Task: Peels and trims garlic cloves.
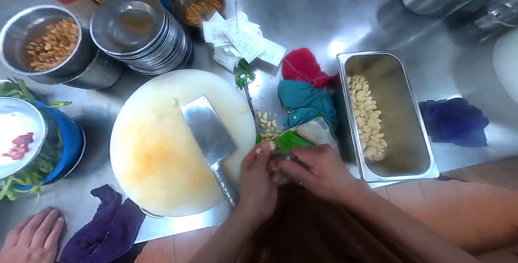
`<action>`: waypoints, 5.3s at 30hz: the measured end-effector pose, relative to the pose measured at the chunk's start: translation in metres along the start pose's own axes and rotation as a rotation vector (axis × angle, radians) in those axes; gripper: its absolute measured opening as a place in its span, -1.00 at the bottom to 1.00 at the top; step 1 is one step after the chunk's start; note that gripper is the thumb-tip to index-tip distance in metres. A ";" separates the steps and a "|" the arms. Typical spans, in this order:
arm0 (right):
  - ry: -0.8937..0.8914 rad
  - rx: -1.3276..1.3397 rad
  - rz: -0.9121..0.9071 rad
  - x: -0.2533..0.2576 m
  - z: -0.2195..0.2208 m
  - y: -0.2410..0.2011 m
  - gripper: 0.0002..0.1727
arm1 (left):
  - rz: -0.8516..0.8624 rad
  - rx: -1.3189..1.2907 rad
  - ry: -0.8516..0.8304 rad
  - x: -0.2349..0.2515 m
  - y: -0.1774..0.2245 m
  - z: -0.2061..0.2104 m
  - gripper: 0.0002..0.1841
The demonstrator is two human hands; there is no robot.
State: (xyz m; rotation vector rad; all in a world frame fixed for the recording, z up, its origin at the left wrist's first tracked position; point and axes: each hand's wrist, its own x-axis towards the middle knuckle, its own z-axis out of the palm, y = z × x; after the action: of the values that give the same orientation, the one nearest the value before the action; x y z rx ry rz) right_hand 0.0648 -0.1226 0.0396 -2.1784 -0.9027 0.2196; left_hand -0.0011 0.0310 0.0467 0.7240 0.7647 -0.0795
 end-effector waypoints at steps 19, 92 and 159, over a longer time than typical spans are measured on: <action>-0.114 0.441 0.296 -0.004 -0.014 -0.005 -0.48 | 0.179 0.350 -0.194 -0.014 -0.010 -0.014 -0.76; -0.180 0.041 0.352 0.022 -0.009 0.000 -0.59 | -0.137 -0.037 -0.106 0.003 -0.018 -0.041 -0.76; -0.185 0.263 -0.015 -0.042 0.004 0.018 -0.45 | -0.165 0.207 -0.638 0.010 -0.004 -0.044 -0.90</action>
State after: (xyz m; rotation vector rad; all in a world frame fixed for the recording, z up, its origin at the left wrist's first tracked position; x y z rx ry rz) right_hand 0.0421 -0.1562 0.0196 -1.9294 -0.9343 0.5107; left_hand -0.0216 0.0572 0.0165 0.7710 0.2020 -0.5207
